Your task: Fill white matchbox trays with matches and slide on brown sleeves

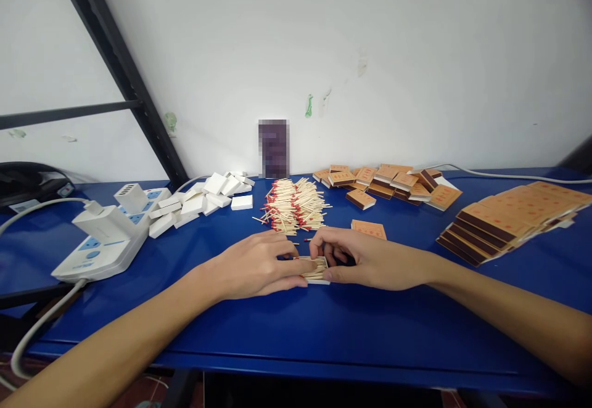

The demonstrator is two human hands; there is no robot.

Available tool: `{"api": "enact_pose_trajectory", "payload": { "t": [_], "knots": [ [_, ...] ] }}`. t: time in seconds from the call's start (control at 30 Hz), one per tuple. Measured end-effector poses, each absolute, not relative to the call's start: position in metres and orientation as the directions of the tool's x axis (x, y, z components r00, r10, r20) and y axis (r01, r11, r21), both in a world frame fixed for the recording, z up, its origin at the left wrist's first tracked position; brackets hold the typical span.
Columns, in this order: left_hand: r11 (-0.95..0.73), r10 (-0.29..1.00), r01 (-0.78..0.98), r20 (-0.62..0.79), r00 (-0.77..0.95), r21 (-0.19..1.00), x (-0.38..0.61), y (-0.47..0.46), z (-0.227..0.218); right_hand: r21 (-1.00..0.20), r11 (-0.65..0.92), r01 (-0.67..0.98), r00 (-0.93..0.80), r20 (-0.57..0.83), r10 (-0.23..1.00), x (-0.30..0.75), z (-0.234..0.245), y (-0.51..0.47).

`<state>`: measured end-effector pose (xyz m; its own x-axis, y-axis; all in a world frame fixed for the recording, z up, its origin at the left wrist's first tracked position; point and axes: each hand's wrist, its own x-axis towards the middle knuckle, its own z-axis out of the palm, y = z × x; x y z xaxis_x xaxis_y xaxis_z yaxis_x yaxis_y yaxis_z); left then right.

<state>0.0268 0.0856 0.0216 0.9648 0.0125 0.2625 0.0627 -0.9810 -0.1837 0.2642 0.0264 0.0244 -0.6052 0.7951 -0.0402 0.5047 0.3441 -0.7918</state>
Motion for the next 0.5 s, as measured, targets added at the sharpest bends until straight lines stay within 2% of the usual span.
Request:
{"api": "enact_pose_trajectory", "payload": {
  "t": [0.1, 0.17, 0.5],
  "knots": [
    [-0.976, 0.013, 0.067, 0.255, 0.967, -0.206, 0.0263, 0.0849, 0.0213, -0.802, 0.335, 0.494, -0.599, -0.034, 0.800, 0.2645, 0.0239, 0.0277],
    [-0.983, 0.026, 0.070, 0.245, 0.969, -0.170, 0.0257, 0.0849, 0.0211, -0.819, 0.324, 0.474, -0.606, -0.036, 0.794, 0.2649, 0.0243, 0.0291],
    [-0.973, 0.133, 0.079, 0.244, 0.961, 0.219, 0.0247, 0.0842, 0.0197, -0.845, 0.325, 0.425, -0.642, -0.028, 0.767, 0.2712, 0.0235, 0.0363]
  ]
}}
